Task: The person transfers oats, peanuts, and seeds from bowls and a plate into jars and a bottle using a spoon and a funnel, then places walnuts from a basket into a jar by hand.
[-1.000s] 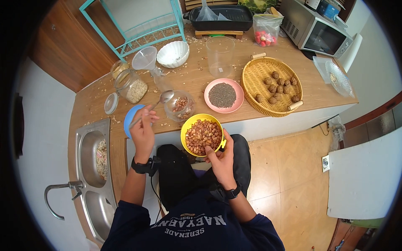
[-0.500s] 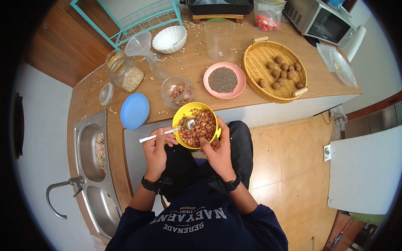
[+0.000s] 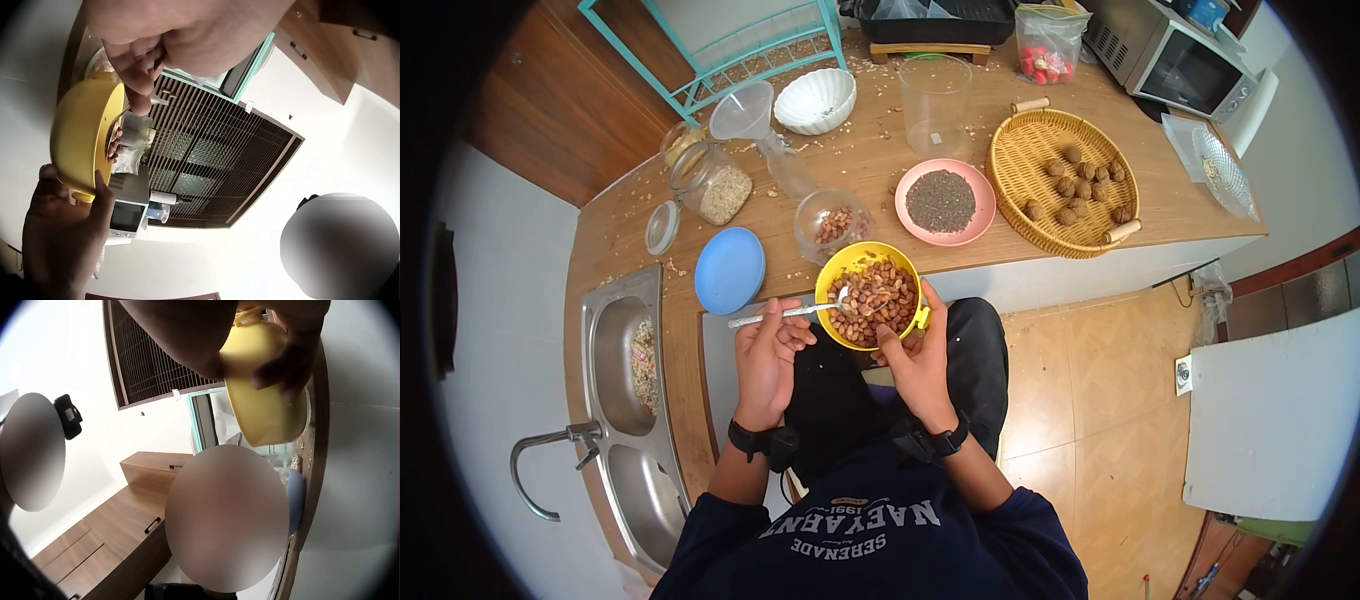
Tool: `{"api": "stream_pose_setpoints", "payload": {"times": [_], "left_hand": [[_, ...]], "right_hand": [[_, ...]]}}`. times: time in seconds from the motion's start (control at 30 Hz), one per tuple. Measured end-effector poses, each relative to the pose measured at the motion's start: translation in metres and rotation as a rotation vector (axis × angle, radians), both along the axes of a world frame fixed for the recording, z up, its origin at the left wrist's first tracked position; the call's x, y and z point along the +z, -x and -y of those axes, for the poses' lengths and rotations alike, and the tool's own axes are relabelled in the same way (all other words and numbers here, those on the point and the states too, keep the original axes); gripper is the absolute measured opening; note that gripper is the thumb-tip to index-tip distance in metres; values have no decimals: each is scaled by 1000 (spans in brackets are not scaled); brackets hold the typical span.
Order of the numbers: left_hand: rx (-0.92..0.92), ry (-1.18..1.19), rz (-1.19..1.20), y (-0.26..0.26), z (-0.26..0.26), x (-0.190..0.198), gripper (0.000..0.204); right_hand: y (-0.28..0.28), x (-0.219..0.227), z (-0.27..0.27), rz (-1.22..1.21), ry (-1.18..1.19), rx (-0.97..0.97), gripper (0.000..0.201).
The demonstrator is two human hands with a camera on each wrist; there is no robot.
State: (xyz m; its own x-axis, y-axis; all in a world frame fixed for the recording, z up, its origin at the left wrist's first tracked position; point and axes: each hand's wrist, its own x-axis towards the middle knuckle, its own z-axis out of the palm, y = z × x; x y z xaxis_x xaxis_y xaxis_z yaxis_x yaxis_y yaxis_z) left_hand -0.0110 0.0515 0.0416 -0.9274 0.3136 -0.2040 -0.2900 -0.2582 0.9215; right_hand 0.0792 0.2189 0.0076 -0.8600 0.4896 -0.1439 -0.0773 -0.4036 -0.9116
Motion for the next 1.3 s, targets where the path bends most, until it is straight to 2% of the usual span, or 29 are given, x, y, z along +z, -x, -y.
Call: {"api": "stream_pose_setpoints", "payload": {"times": [0.1, 0.27, 0.37, 0.43, 0.5, 0.57, 0.6, 0.67, 0.8, 0.9, 0.97, 1.0, 1.07, 1.2, 1.27, 1.3], "left_hand": [[13, -6, 37, -1, 2, -9, 36], [47, -20, 32, 14, 3, 5, 34], [106, -45, -33, 41, 3, 17, 34], [211, -69, -137, 60, 1, 23, 34], [199, -27, -210, 70, -3, 23, 35], [185, 400, -478, 74, -12, 18, 34], [179, 399, -485, 73, -15, 19, 34], [89, 614, -932, 65, -19, 19, 29], [202, 548, -913, 46, -21, 42, 27], [229, 418, -779, 32, -12, 46, 27], [76, 409, -838, 22, -4, 43, 27], [73, 414, -829, 19, -5, 39, 27], [-55, 486, -855, 12, -7, 27, 27], [-122, 511, -754, 7, -1, -9, 30], [-12, 379, -337, -2, -1, -16, 35], [-12, 375, -336, -5, -3, -19, 35]], "right_hand": [[3, -1, 0, 14, -14, 13, 74], [3, -7, -3, 4, 2, 6, 74], [1, -8, -8, 8, 13, 9, 74], [-1, -8, -11, 10, 17, 8, 73], [-3, -8, -15, 13, -1, -9, 72], [-5, -9, -18, 2, -4, -16, 72], [-6, -9, -20, 5, 0, -22, 72], [-7, -8, -23, 8, -13, -32, 72], [-7, -7, -26, 12, 7, -14, 72], [-5, -8, -24, -2, -16, -26, 72], [-7, -9, -24, 12, -28, 20, 73], [-7, -7, -22, 21, -23, 21, 73], [-8, -1, -17, 2, -59, 22, 73], [-11, -2, -10, -16, -124, 11, 73], [-14, 0, -11, 11, -87, 18, 73], [-14, 0, -11, 24, -70, 28, 73]]}}
